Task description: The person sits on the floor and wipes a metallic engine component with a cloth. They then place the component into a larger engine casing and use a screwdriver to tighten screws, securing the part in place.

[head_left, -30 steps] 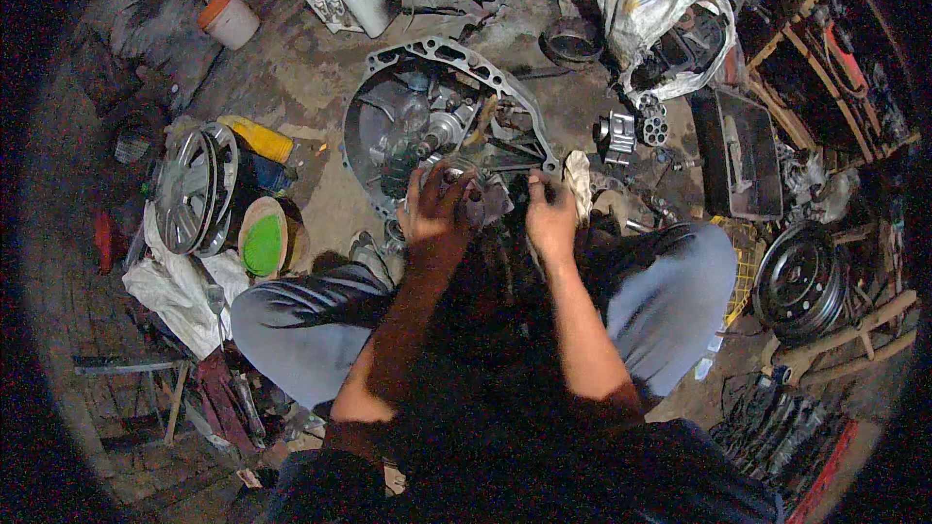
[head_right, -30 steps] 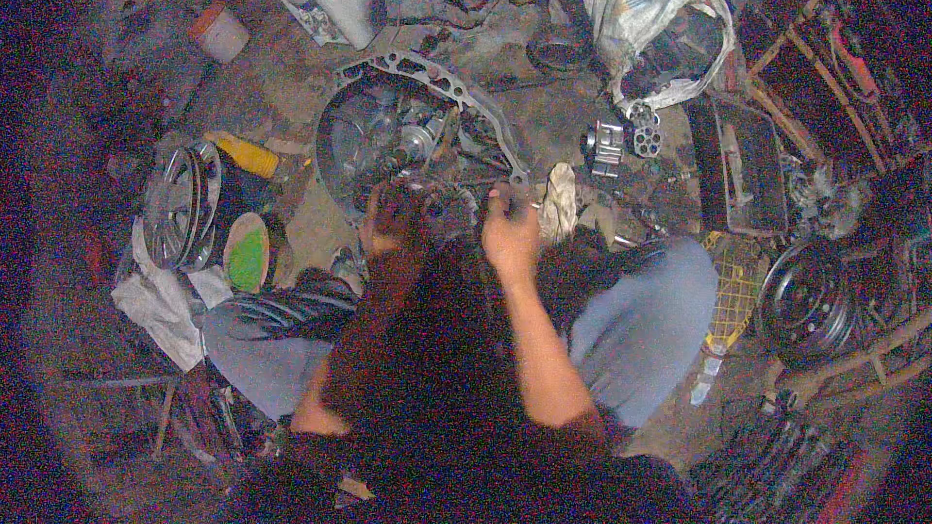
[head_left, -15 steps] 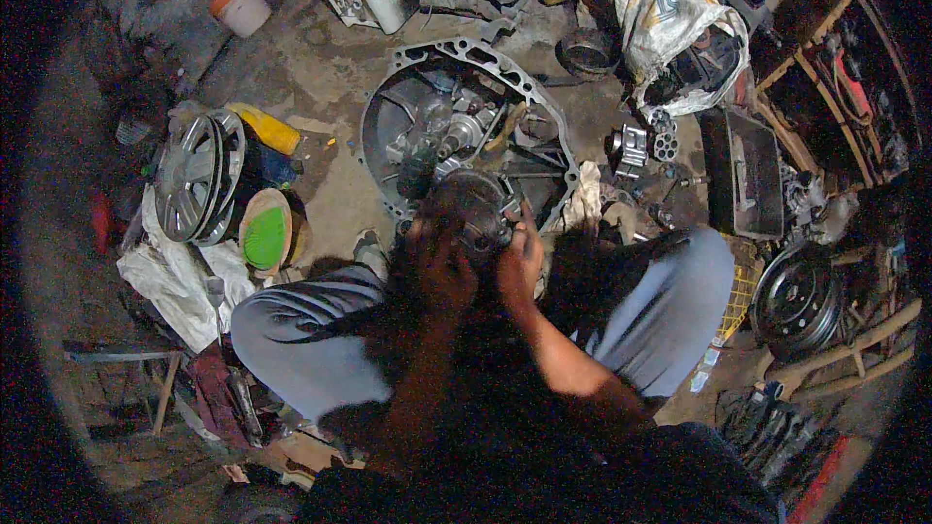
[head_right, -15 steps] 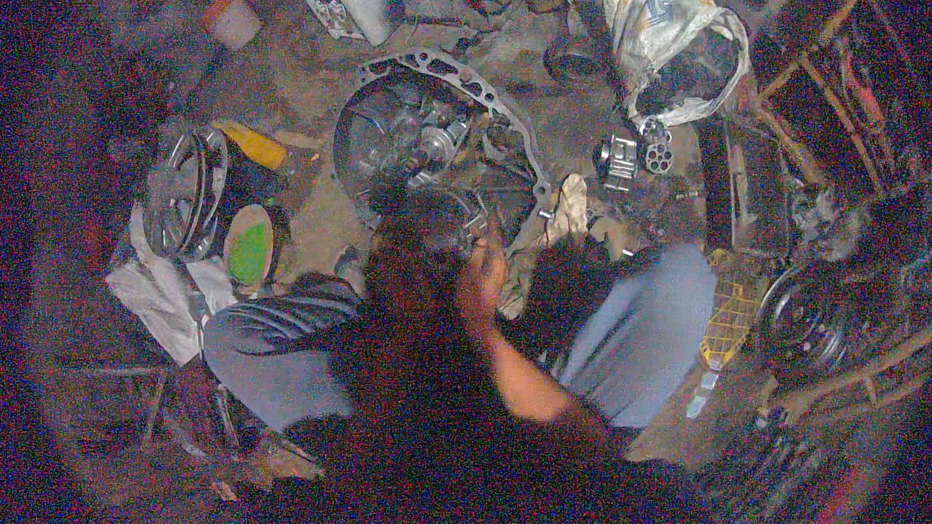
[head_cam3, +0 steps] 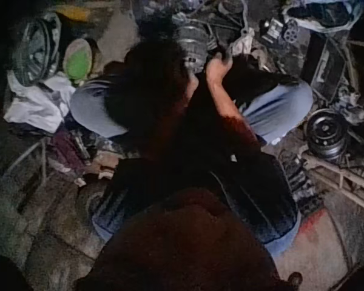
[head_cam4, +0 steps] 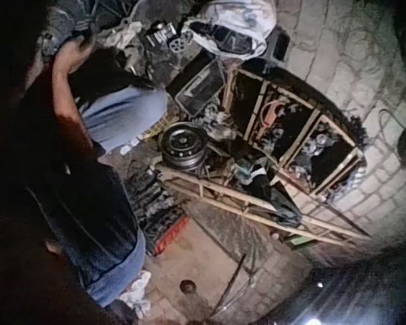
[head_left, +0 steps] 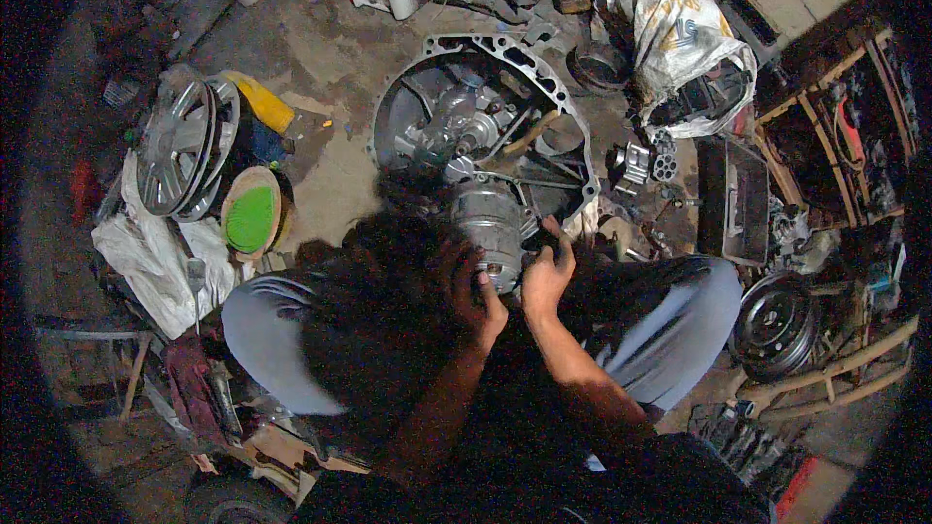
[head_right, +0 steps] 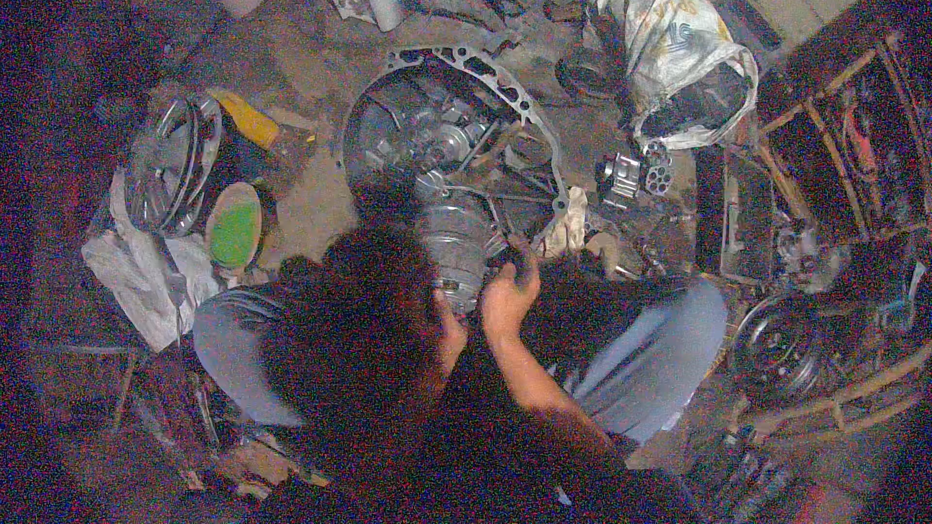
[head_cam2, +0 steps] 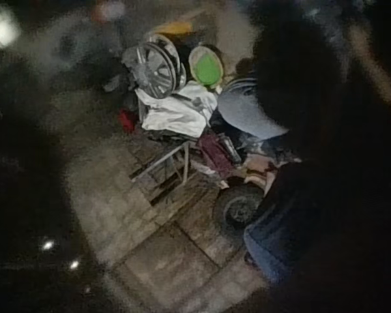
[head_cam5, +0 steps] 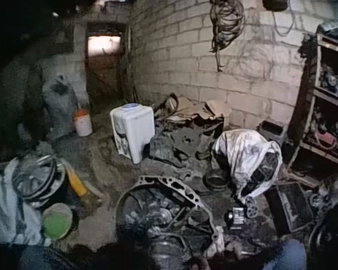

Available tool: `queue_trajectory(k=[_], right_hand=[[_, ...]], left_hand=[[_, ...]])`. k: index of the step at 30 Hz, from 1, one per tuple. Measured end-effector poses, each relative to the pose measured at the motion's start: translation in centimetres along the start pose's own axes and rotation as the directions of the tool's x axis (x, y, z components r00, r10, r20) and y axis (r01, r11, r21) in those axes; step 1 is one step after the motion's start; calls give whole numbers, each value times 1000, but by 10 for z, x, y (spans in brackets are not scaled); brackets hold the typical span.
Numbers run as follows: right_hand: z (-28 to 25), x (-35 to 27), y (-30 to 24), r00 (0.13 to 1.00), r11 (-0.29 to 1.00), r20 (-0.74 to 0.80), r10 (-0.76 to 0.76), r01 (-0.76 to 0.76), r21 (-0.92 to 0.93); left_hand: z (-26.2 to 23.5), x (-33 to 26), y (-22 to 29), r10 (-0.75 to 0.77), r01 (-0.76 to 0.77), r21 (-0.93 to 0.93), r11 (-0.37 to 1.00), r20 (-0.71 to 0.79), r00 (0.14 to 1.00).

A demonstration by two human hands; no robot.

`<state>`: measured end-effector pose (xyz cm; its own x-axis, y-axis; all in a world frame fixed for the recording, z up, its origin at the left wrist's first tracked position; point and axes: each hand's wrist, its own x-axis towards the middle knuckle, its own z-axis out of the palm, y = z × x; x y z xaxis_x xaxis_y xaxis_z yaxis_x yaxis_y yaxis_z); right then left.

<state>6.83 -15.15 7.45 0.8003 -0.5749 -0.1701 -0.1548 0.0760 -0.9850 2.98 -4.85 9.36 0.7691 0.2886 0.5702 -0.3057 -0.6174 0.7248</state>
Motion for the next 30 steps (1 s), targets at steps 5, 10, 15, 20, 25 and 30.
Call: queue_trajectory(k=[5,10,15,20,25,30], right_hand=[[-1,-4,-3,995,993,7,-97,97,-61],[-16,3,15,1000,999,29,1,-2,47],[-22,-3,22,1000,978,17,21,-24,205],[-28,0,26,1000,970,5,5,-6,243],[-36,41,25,955,956,-188,230,-186,226],[-105,110,174,923,848,-377,-80,-136,-512]], left_hand=[[1,-14,-2,-168,169,0,986,131,977],[4,-7,3,-99,107,-90,990,90,991],[5,4,8,-14,19,-56,998,89,996],[4,10,8,15,-10,-49,999,101,995],[1,2,-3,-22,26,-23,999,145,989],[12,5,3,-6,7,-3,1000,168,986]])
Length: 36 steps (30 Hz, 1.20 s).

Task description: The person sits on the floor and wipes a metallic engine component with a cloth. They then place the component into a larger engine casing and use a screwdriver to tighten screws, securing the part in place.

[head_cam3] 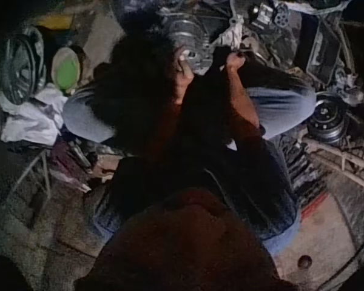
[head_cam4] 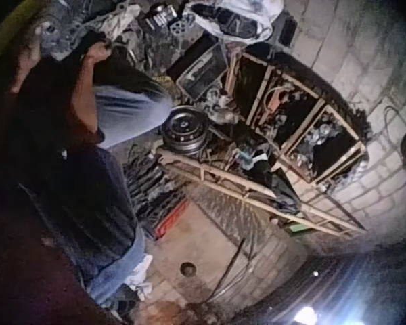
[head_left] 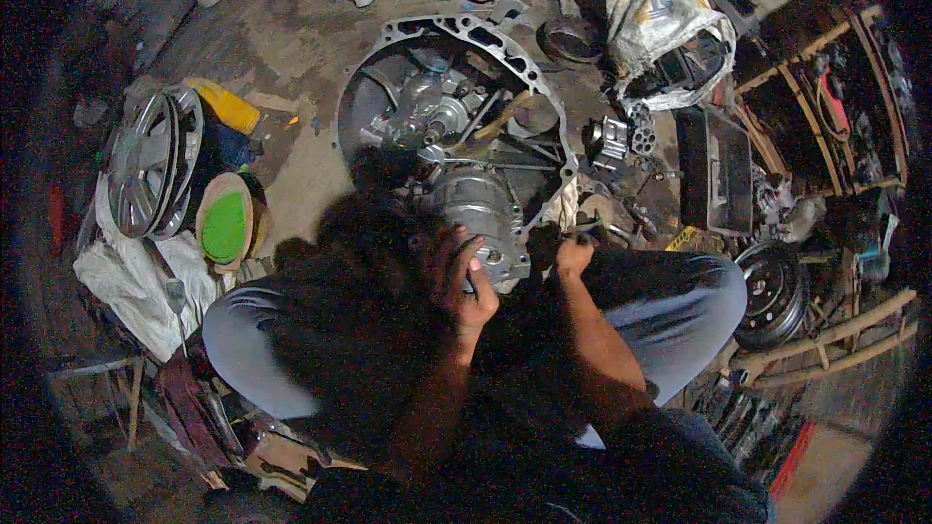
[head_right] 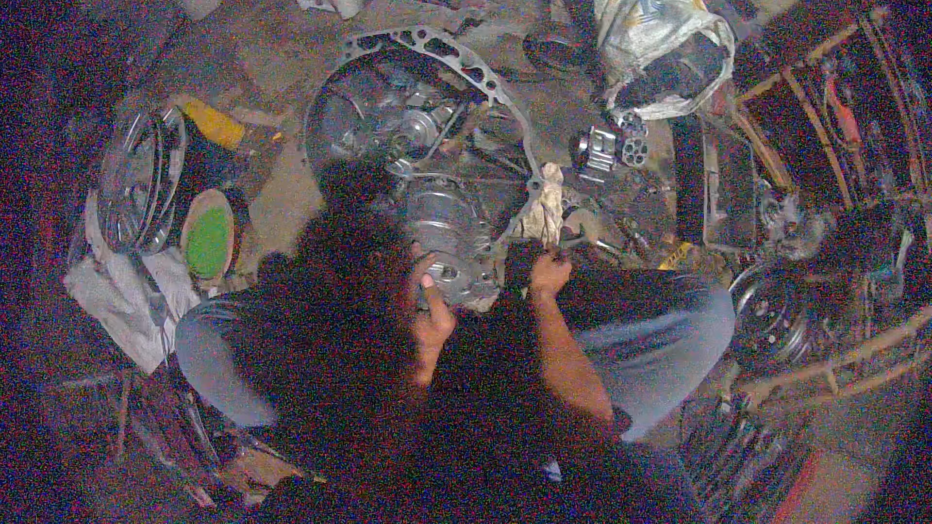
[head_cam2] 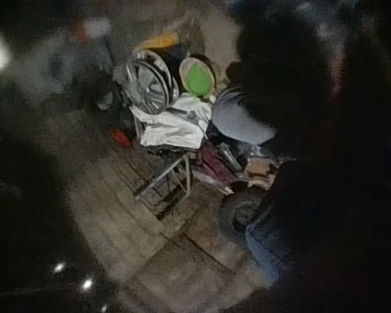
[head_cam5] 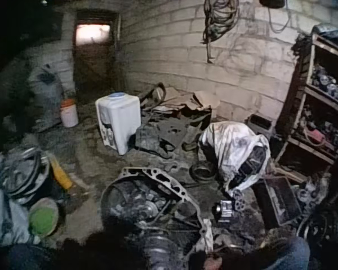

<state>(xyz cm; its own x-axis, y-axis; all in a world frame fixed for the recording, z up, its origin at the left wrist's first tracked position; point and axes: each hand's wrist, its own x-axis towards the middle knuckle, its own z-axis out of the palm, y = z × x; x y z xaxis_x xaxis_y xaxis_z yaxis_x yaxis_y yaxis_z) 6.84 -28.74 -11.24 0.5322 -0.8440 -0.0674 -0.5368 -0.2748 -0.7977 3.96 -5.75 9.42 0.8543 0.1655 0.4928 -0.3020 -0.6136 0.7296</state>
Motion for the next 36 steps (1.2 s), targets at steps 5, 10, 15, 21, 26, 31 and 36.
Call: queue_trajectory(k=[5,10,15,21,26,31,36], right_hand=[[20,-22,52,990,981,117,-77,96,-167],[22,-50,35,987,989,65,-147,149,-18],[47,-15,71,999,998,43,15,-17,52],[57,1,77,953,942,80,292,-271,-200],[53,22,78,981,877,-28,190,-157,454],[20,25,-28,936,882,-288,203,-47,468],[-93,14,-192,773,760,-236,-589,629,166]], left_hand=[[-2,-2,-5,-37,36,36,999,37,999],[-11,5,0,89,-91,-13,996,-85,992],[-2,2,-3,112,-117,-67,991,-75,991],[-1,-4,-11,194,-195,7,981,-91,977],[6,-8,-10,209,-211,-5,978,-96,973],[6,-6,-13,185,-186,1,983,-76,980],[10,-12,-10,70,-69,7,998,-53,996]])
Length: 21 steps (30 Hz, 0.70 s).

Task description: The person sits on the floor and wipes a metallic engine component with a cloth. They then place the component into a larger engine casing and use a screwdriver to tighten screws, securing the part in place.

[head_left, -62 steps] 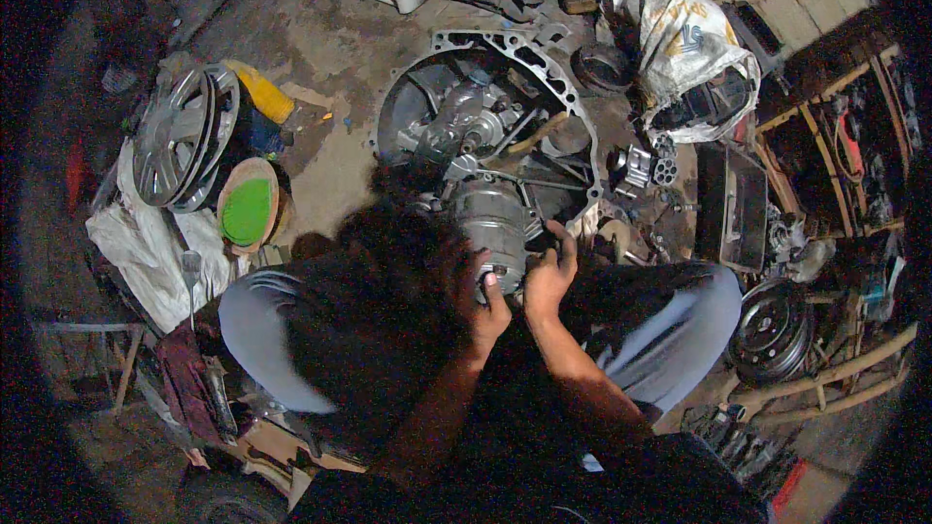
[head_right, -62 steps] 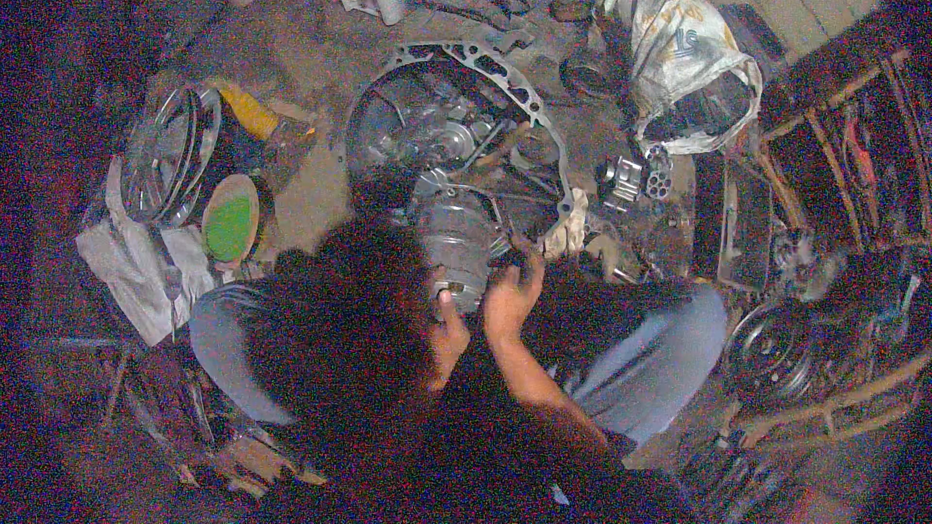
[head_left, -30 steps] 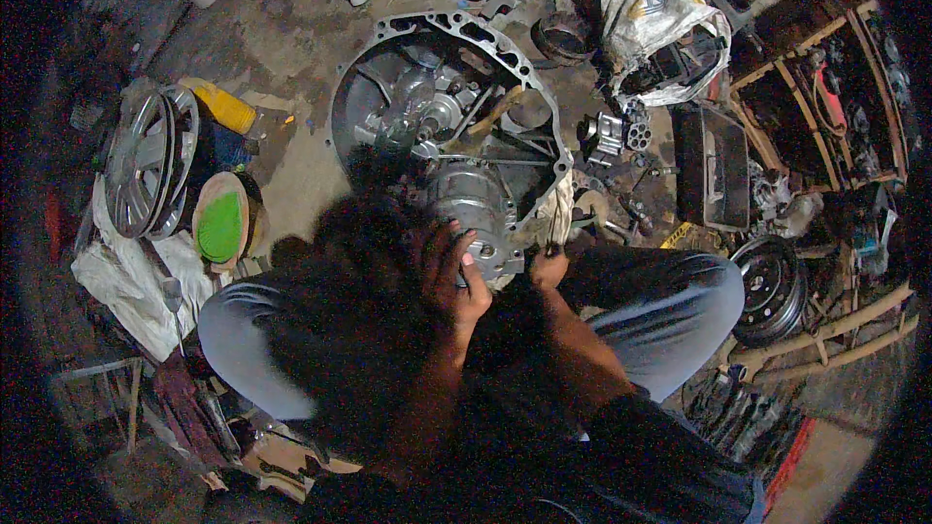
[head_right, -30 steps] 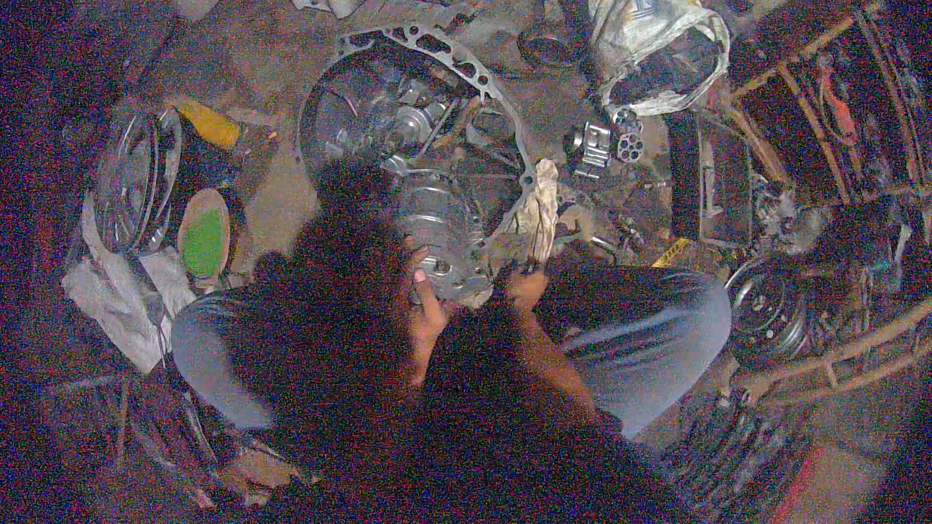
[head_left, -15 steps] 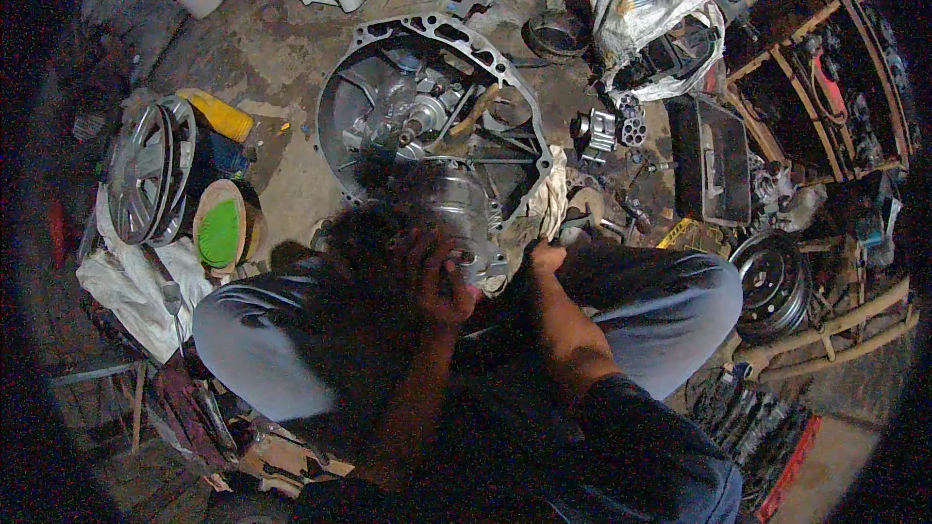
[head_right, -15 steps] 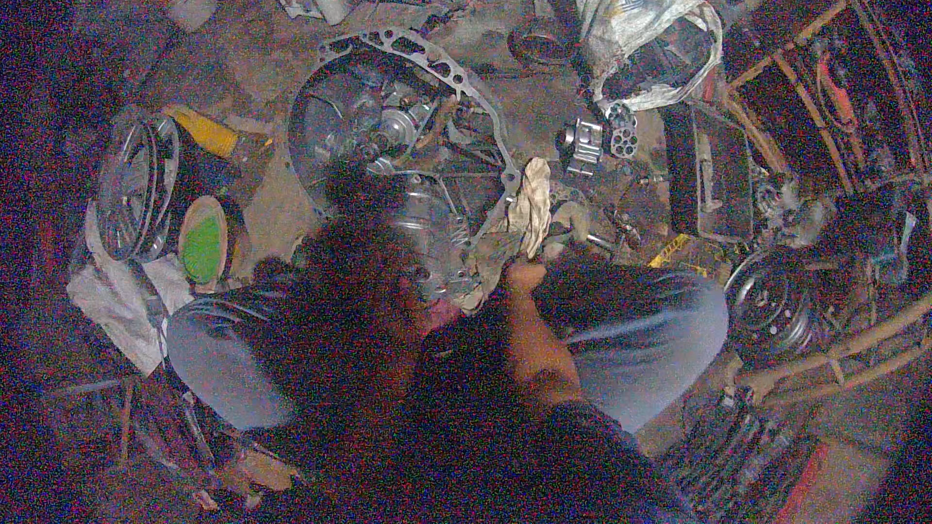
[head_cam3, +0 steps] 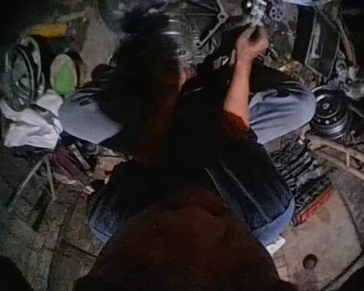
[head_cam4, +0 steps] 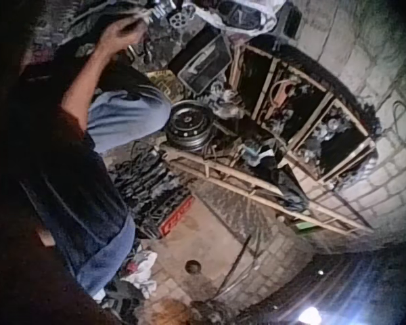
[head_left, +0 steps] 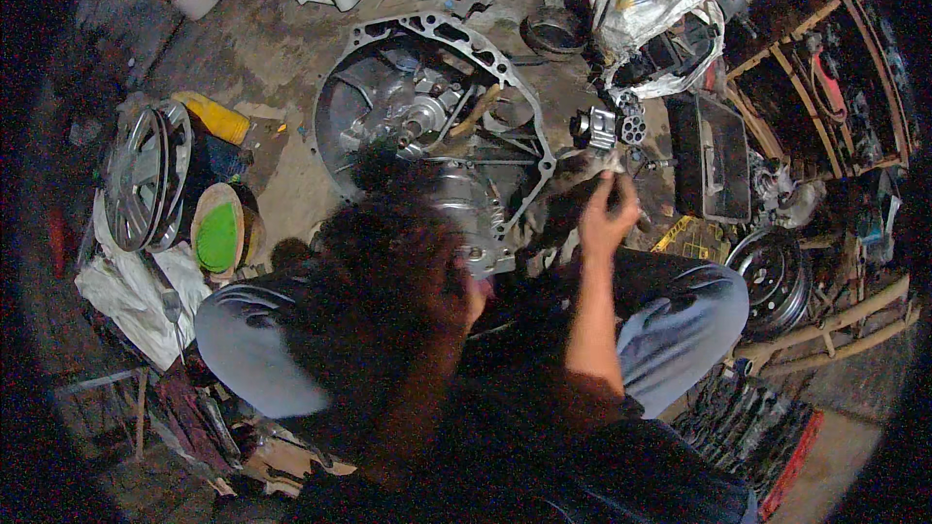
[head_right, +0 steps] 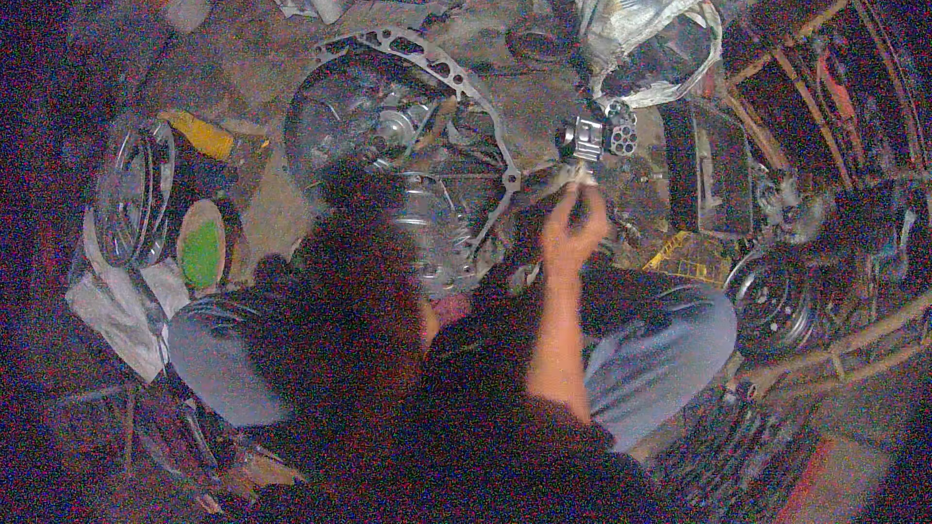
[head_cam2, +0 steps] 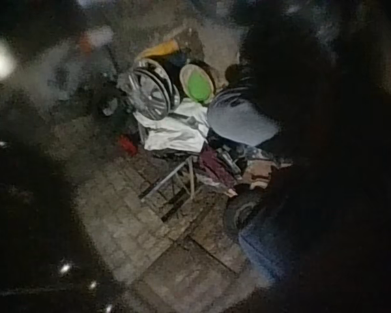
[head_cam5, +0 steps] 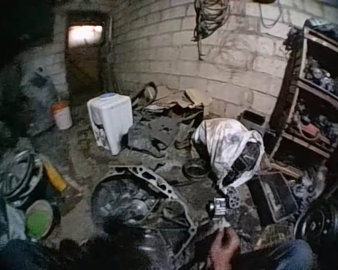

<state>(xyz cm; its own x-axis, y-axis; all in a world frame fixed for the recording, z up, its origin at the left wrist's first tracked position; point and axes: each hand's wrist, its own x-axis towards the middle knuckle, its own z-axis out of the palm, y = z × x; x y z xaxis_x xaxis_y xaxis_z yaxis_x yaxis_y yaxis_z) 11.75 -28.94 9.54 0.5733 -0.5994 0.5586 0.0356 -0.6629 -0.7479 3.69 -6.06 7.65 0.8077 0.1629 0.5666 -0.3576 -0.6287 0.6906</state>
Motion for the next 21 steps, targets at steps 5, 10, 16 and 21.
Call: queue_trajectory(k=[5,10,16,21], right_hand=[[-84,59,-48,985,961,169,-29,74,-268],[-129,80,-72,994,977,32,-103,95,191],[-98,66,-26,929,927,229,289,-332,175],[-21,-26,-80,793,876,604,83,-347,335]], left_hand=[[3,-6,11,-117,117,5,993,26,993],[0,2,16,-71,70,-83,994,-7,997],[-6,6,22,-30,30,3,1000,-45,999],[-11,9,24,-44,44,11,999,-21,999]])
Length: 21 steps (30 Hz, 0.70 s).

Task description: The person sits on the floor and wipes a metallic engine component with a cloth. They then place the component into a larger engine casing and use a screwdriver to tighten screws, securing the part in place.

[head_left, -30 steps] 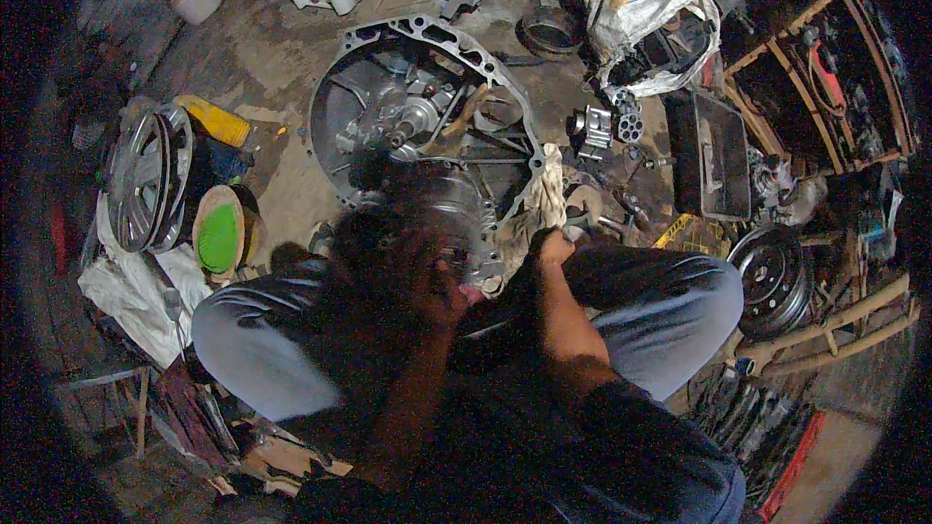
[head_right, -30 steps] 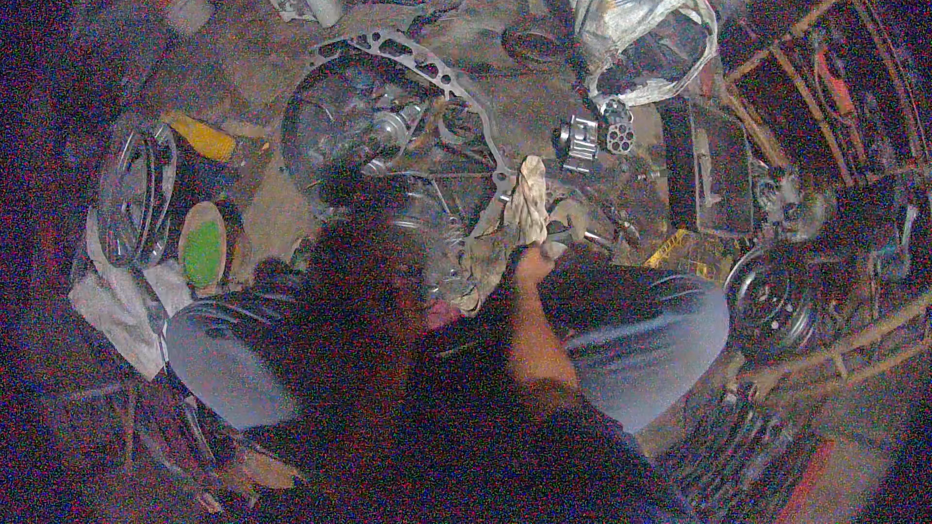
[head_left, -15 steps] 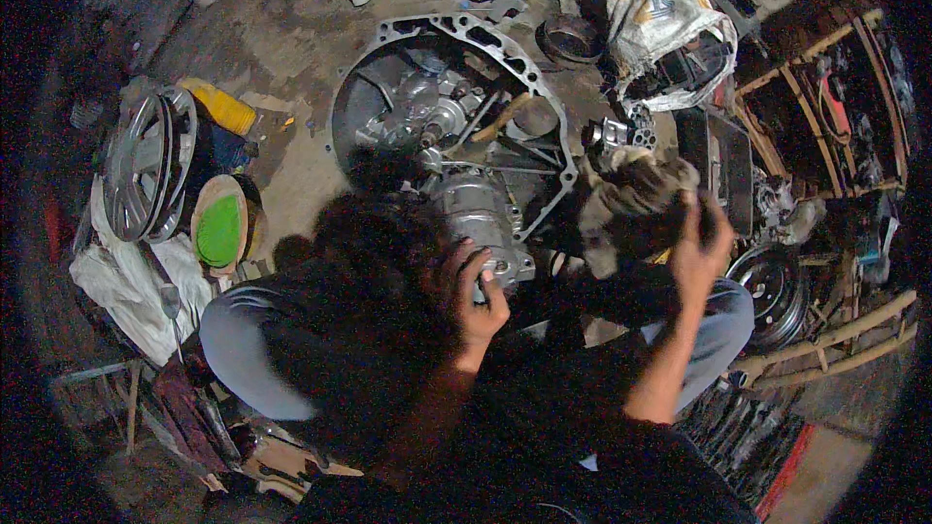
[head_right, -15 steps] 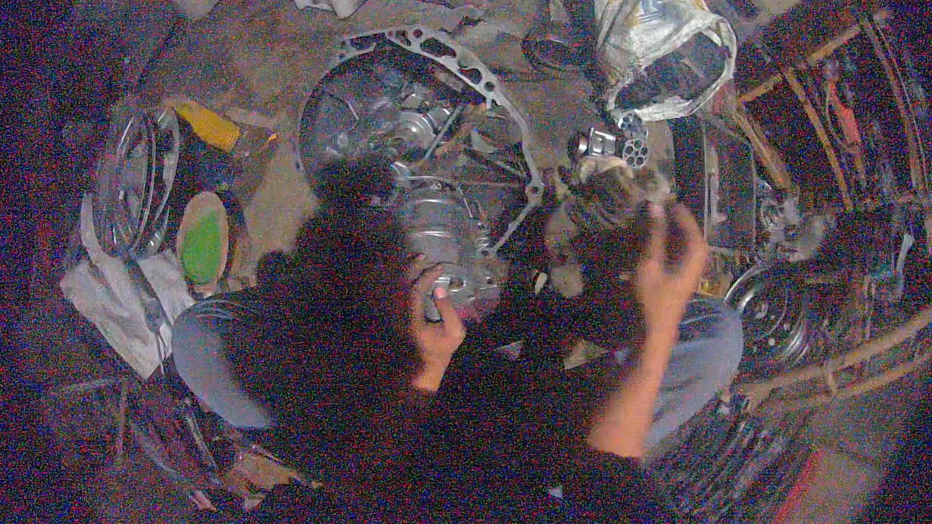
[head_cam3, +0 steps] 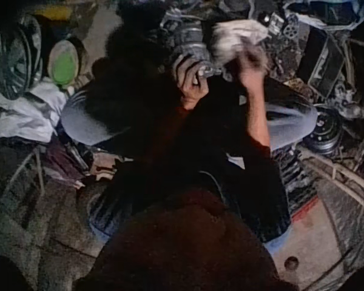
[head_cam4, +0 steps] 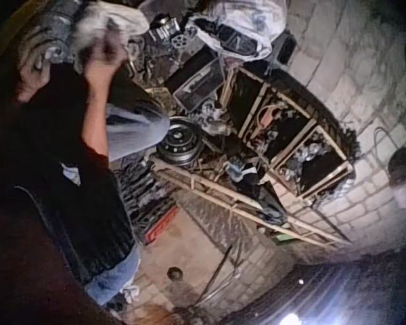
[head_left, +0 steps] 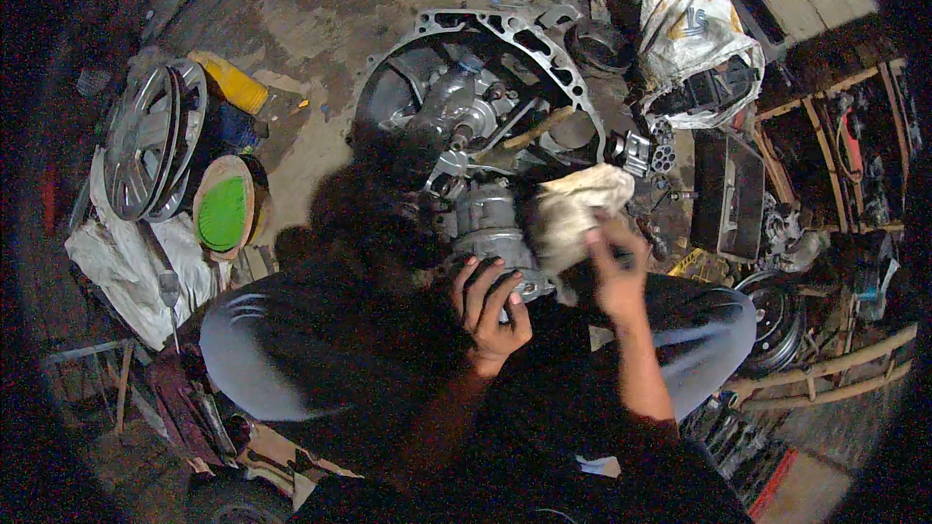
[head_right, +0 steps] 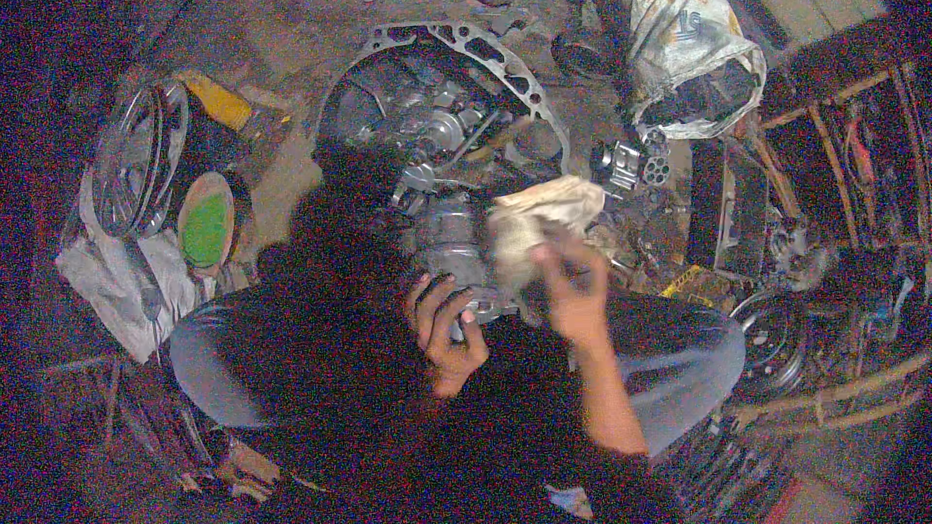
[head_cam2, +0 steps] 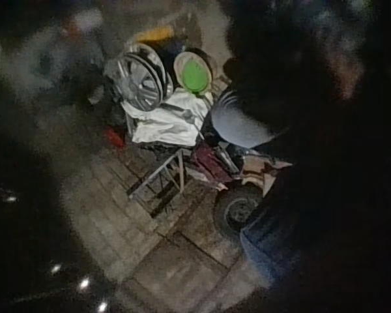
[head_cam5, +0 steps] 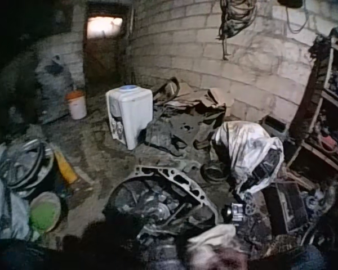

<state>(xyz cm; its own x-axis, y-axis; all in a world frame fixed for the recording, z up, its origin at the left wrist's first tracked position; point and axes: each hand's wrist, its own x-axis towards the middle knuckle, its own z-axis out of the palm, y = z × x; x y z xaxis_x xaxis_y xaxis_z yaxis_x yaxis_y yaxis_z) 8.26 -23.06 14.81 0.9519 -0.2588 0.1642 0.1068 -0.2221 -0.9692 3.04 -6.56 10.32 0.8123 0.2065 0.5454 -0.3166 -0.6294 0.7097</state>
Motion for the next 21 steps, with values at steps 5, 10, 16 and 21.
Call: queue_trajectory(k=[5,10,16,21], right_hand=[[47,9,-15,866,995,497,-55,91,-49],[62,22,-23,827,971,561,-36,161,-176],[80,44,-17,832,958,552,47,118,-260],[99,56,-35,875,911,466,129,81,-404]], left_hand=[[5,-2,-2,11,-12,-16,1000,-54,998],[17,-12,-10,-3,-1,-24,1000,-184,983],[11,-7,-10,7,-5,19,1000,-95,995],[0,4,-10,43,-42,15,999,-62,997]])
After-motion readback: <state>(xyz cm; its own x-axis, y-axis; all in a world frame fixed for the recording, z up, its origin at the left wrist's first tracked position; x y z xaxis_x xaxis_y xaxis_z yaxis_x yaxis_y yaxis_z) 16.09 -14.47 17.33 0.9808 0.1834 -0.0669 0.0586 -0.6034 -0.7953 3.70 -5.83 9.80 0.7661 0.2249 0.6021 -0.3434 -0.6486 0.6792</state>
